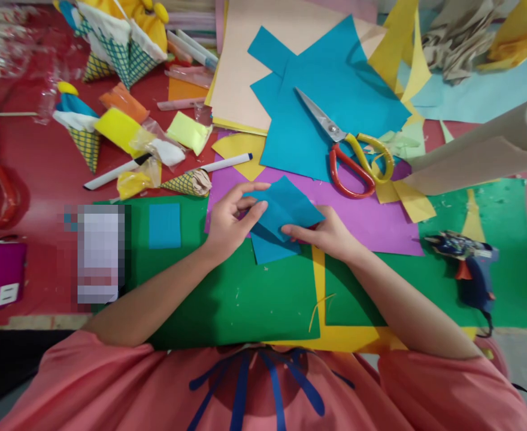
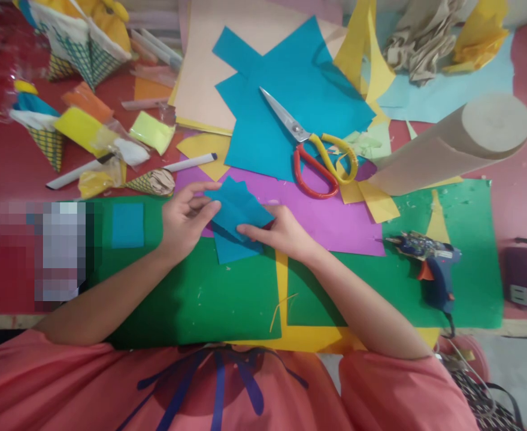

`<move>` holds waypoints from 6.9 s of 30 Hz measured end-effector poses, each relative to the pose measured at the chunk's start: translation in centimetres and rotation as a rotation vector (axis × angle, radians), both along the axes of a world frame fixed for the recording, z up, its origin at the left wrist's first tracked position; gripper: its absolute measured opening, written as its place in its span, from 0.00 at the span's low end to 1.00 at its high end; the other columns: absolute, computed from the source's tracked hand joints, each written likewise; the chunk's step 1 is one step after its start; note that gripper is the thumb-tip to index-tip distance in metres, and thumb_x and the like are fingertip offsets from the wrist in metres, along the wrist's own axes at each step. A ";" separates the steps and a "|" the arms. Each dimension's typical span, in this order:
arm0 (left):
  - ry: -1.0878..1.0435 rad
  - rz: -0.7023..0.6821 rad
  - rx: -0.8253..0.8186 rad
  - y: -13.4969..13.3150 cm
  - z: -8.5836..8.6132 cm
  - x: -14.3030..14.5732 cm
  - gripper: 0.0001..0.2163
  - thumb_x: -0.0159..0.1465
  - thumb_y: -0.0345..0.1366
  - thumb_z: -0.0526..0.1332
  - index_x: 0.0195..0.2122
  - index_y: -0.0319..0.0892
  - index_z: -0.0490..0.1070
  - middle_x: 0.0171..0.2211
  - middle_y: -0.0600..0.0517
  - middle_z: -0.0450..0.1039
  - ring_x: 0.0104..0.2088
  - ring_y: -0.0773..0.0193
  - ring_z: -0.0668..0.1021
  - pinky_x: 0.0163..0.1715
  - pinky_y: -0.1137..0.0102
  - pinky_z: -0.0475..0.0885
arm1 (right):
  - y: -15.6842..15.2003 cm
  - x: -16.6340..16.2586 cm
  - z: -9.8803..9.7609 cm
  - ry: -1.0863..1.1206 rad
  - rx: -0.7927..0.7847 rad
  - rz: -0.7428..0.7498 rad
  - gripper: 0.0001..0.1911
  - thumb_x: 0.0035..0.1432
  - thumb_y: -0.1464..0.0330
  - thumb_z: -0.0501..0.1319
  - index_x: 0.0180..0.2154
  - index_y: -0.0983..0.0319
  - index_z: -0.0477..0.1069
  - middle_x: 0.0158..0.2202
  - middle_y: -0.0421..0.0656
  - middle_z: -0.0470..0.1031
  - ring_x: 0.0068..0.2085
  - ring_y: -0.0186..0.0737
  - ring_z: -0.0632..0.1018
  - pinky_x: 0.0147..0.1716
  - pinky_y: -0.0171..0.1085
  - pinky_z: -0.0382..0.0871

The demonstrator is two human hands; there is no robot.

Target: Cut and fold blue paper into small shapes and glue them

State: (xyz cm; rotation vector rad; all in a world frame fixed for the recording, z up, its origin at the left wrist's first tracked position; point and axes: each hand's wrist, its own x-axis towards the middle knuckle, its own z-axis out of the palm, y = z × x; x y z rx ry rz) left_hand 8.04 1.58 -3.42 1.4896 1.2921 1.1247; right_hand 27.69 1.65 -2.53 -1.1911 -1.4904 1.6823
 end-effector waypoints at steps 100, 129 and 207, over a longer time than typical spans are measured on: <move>0.174 -0.124 0.230 -0.6 0.0 -0.2 0.07 0.64 0.31 0.58 0.43 0.43 0.71 0.39 0.53 0.78 0.37 0.72 0.81 0.37 0.80 0.74 | 0.7 0.0 -1.1 0.042 0.291 -0.079 0.05 0.57 0.68 0.63 0.29 0.61 0.74 0.40 0.45 0.77 0.43 0.39 0.77 0.46 0.41 0.69; 0.180 -0.343 -0.085 0.2 0.5 0.0 0.06 0.61 0.38 0.62 0.34 0.42 0.75 0.30 0.54 0.79 0.30 0.69 0.80 0.31 0.76 0.73 | 0.5 0.2 -1.1 0.084 0.336 -0.178 0.05 0.57 0.67 0.63 0.29 0.60 0.73 0.39 0.43 0.77 0.43 0.40 0.77 0.43 0.41 0.71; 0.428 -0.190 0.533 -0.7 0.7 1.4 0.05 0.58 0.35 0.64 0.26 0.45 0.69 0.40 0.52 0.80 0.47 0.57 0.75 0.48 0.58 0.68 | 0.2 -0.1 -0.8 0.037 0.338 -0.244 0.13 0.57 0.68 0.60 0.45 0.58 0.64 0.29 0.37 0.70 0.31 0.34 0.74 0.34 0.37 0.70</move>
